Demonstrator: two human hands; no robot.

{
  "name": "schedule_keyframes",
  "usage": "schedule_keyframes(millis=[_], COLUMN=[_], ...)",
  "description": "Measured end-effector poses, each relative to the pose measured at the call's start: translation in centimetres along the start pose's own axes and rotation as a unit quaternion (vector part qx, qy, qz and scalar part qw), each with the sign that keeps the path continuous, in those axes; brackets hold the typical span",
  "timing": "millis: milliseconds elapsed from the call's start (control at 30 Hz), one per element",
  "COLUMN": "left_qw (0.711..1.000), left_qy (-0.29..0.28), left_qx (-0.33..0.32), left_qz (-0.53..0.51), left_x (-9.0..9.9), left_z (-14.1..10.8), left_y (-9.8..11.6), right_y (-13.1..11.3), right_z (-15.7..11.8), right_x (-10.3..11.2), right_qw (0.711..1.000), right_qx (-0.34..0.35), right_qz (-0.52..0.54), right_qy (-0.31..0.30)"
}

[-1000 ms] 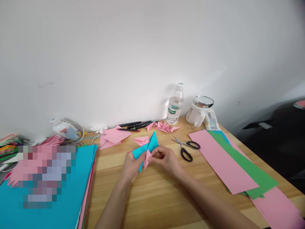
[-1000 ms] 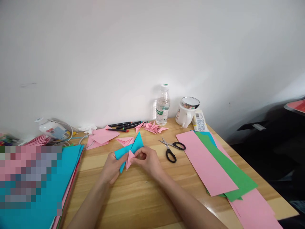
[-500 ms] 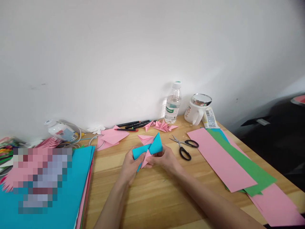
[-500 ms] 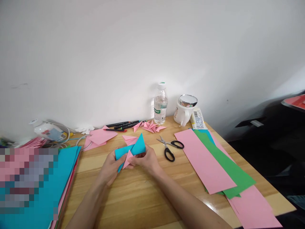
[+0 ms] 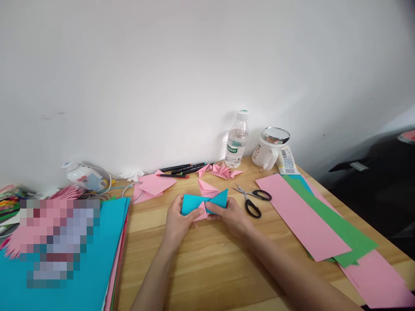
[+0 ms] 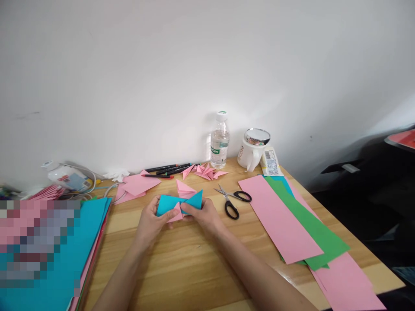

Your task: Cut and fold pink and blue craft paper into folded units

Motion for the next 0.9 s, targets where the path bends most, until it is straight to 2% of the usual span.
schedule_keyframes(millis=[167,333,400,567,667,767,900], left_qw=[0.994,0.982,0.977,0.974,0.965,0.930,0.822], left_qy=[0.078,0.051,0.054,0.061,0.077,0.103,0.140], left_qx=[-0.082,-0.171,-0.184,-0.172,-0.191,-0.277,-0.454], left_qz=[-0.009,0.064,0.097,0.136,0.162,0.220,0.314], left_x=[-0.3,-0.2,-0.1,0.2,0.3,0.4,0.4], left_z=[-0.1,0.0,0.1,0.3,0.4,0.4,-0.2], left_y=[-0.6,-1.2,-1.2,-1.4,-1.8,-1.8,-1.2], right_y=[0.3,0.6,0.8,1.1,1.0,1.0,0.7], right_z=[0.2,0.3,0.4,0.4,0.3,0.3,0.3], right_x=[-0.1,-0.1,0.0,0.2,0.3,0.2,-0.2], right_qw=[0.998,0.995,0.996,0.989,0.987,0.991,0.989], right_qx=[0.000,0.015,0.029,0.061,0.067,0.065,0.047], right_qz=[0.051,0.070,0.050,-0.088,-0.086,-0.017,0.102], right_qy=[0.048,0.063,0.070,0.103,0.116,0.112,0.095])
Point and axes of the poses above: each hand's wrist, its own z-axis towards the middle knuckle, its own x-axis out of the back of the hand, y = z × x, the point moved 1 cm from there along z, towards the middle knuckle, and after that the axes turned 4 degrees about -x, right-handed, at the moved point
